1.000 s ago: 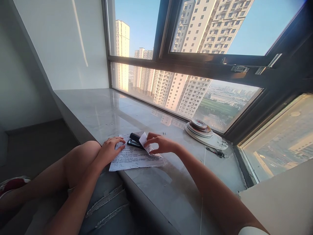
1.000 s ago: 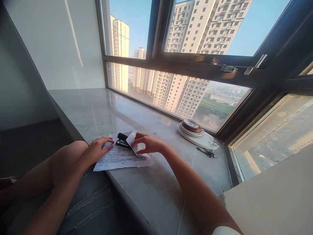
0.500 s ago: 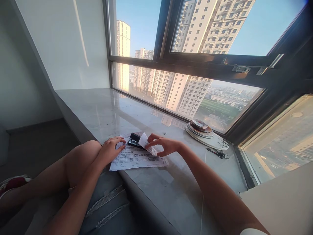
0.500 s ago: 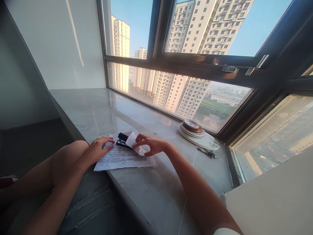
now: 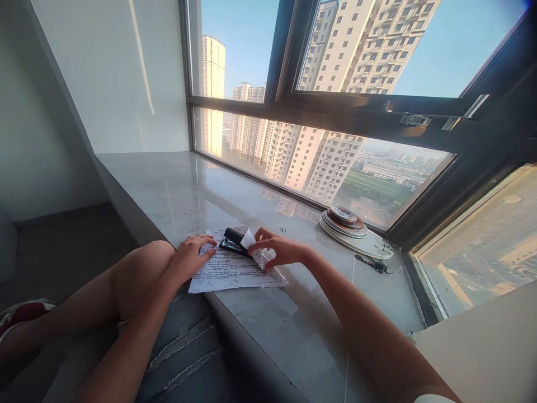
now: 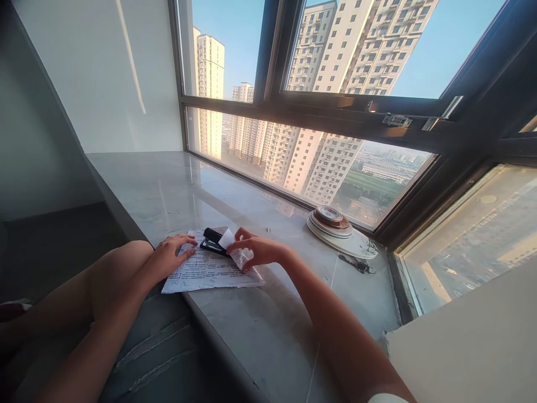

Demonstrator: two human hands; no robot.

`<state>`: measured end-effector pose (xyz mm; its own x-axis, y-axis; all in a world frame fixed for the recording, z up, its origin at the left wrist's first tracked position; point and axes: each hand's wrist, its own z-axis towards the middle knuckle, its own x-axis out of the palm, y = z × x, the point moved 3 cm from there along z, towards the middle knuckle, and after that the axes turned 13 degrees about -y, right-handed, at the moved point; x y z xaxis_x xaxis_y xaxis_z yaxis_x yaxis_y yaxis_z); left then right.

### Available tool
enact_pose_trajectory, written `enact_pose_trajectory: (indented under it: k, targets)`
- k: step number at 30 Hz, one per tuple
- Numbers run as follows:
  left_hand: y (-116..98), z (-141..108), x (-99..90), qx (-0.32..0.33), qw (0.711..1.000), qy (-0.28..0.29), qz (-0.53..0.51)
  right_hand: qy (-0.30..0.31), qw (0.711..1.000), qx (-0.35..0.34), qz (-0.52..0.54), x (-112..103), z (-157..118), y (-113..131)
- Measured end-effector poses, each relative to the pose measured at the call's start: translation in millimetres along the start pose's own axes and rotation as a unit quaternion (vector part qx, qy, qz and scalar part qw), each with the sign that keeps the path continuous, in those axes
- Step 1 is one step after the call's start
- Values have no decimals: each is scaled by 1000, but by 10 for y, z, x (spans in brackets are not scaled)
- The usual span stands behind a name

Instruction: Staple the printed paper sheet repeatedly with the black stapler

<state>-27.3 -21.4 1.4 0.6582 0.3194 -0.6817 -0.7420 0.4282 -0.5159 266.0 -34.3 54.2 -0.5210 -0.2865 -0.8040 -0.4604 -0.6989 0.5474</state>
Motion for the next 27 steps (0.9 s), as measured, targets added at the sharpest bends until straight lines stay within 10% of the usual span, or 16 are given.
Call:
enact_pose_trajectory:
  k: [9, 16, 27]
  targets:
    - [-23, -7, -17, 1, 1000, 6, 5, -79, 995, 59, 16, 1, 1, -108]
    - [-24, -15, -7, 0, 1000, 0, 2, -353, 931, 94, -19, -266, 68, -129]
    - [35, -8, 22, 4, 1000, -5, -8, -191, 963, 180, 60, 452, 143, -178]
